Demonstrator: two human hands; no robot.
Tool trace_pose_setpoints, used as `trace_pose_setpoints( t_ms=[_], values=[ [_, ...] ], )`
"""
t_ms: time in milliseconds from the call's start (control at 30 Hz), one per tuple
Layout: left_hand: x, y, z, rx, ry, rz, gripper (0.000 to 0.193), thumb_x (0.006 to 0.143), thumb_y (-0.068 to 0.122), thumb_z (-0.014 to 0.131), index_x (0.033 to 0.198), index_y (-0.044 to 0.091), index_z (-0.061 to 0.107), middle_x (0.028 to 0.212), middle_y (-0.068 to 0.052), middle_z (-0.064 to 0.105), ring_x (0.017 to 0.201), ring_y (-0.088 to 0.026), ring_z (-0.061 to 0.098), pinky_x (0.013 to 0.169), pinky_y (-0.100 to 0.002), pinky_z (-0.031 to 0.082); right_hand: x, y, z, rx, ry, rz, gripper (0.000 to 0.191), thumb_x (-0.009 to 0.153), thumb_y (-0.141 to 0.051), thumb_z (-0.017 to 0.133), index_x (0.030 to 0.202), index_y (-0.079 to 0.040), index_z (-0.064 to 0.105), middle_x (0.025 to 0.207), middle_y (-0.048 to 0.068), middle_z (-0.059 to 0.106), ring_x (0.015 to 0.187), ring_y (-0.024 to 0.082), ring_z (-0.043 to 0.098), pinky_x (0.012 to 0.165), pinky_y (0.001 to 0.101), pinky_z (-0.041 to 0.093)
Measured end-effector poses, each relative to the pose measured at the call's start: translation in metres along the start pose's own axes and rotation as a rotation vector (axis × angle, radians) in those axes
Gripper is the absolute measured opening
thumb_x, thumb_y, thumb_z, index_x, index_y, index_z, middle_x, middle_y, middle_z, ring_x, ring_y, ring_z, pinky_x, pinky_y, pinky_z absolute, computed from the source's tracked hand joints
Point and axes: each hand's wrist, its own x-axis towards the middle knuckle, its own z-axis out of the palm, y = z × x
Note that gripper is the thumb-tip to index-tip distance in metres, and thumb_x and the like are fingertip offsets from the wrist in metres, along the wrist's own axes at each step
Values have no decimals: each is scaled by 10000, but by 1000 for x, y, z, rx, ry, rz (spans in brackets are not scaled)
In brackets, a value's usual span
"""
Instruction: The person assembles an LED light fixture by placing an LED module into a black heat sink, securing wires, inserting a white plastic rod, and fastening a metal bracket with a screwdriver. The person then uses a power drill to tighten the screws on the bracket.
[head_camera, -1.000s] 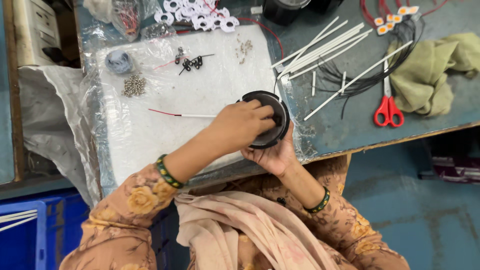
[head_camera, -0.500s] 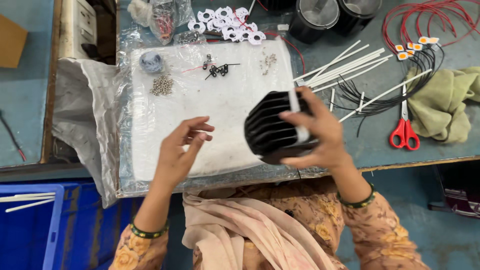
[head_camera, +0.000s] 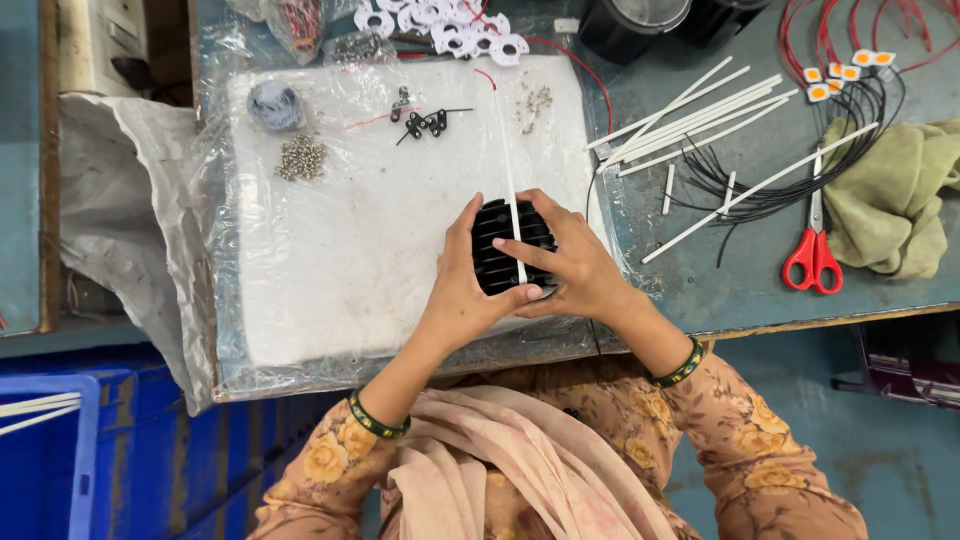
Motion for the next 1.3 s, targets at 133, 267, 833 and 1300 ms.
trace_pose_setpoints(
  t_ms=[133,267,833,1300],
  values=[
    [4,4,6,-150,53,-92,1194,695,505,912,1598,45,280,1499,-199,449,1388,-357,521,1152,-483,447,3,2,0,25,2,13,827,647,-410,942,1386,-234,614,1534,260,416,1290,435,564,1005,500,479],
    [13,4,10,-258,80,-162,1105,671,438,922,1538,57,354,1428,-165,497,1347,-324,547,1140,-465,471,2,8,-2,44,-14,30,838,636,-459,939,1376,-237,612,1549,272,399,1333,450,524,1008,509,456],
    [21,-16,24,-288,129,-204,1119,522,334,962,1453,82,396,1382,-137,511,1302,-299,565,1092,-419,495,-19,8,15,230,138,16,875,623,-448,980,1353,-258,537,1645,317,218,1508,559,327,1196,556,405],
    [123,-56,-93,482,350,-96,156,979,206,687,1011,69,756,946,-139,686,825,-274,672,751,-411,534,-17,6,18,276,185,84,743,623,-329,997,1240,-257,591,1614,256,323,1491,471,404,1193,522,424]
  ],
)
